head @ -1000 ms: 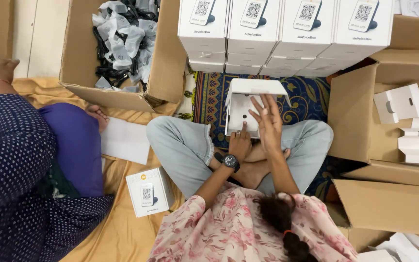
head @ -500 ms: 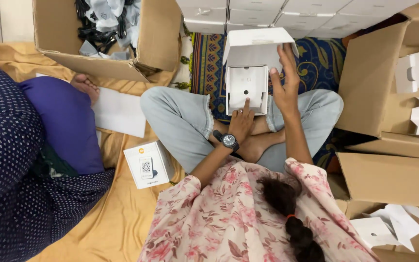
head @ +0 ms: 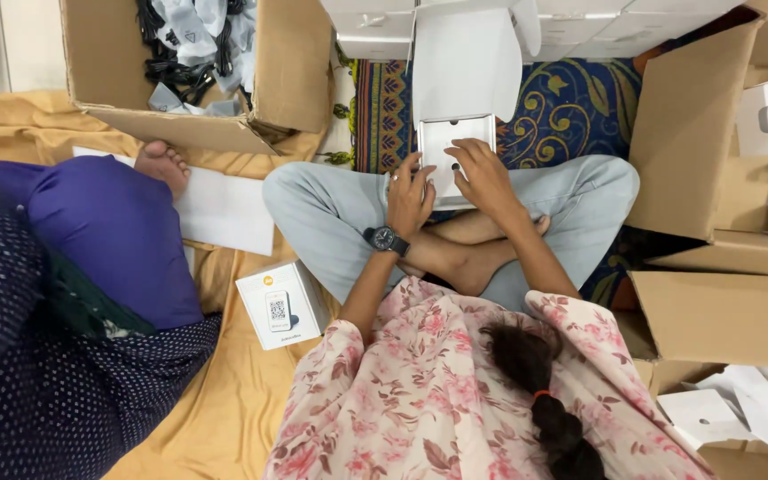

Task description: The person unboxes small white electronic devices from multiple cardboard boxes and organizes them while sitting on the floor.

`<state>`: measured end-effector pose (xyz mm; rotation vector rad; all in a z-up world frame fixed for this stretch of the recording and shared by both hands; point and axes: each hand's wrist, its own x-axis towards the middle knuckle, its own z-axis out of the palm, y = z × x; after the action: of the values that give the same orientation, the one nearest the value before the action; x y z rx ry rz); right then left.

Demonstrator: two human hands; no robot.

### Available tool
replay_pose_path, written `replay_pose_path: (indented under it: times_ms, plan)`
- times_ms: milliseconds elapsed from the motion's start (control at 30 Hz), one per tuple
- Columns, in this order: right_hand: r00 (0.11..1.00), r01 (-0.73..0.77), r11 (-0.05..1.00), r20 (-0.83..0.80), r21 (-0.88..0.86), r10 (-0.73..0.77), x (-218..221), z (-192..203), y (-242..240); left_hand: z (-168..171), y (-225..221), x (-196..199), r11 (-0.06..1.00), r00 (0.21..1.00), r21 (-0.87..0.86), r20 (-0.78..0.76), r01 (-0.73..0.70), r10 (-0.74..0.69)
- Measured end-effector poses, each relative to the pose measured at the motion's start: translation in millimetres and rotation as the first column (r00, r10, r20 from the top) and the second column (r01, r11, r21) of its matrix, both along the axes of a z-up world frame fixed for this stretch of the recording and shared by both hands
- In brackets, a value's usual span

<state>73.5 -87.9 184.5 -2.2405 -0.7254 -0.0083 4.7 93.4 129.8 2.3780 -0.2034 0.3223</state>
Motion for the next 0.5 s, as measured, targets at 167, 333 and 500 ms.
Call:
replay_pose_path:
  times_ms: [167,333,500]
  plan:
    - [0.991,0.024,0.972,0.133,-0.232,0.008,0,-24,-2,-14,7,7,0.966,0.983,-0.184,-0.078,-0.179,0.167]
    - [0.988,0.048,0.952,0.151,-0.302,-0.002,-9,-36,-1,-16,8,7,0.961,0.975,-0.188,-0.125,-0.204,0.182]
    - [0.971,0.084,0.938,0.238,-0.335,-0.002,-17,-49,-3,-18,8,8,0.965,0.984,-0.204,-0.1,-0.166,0.148]
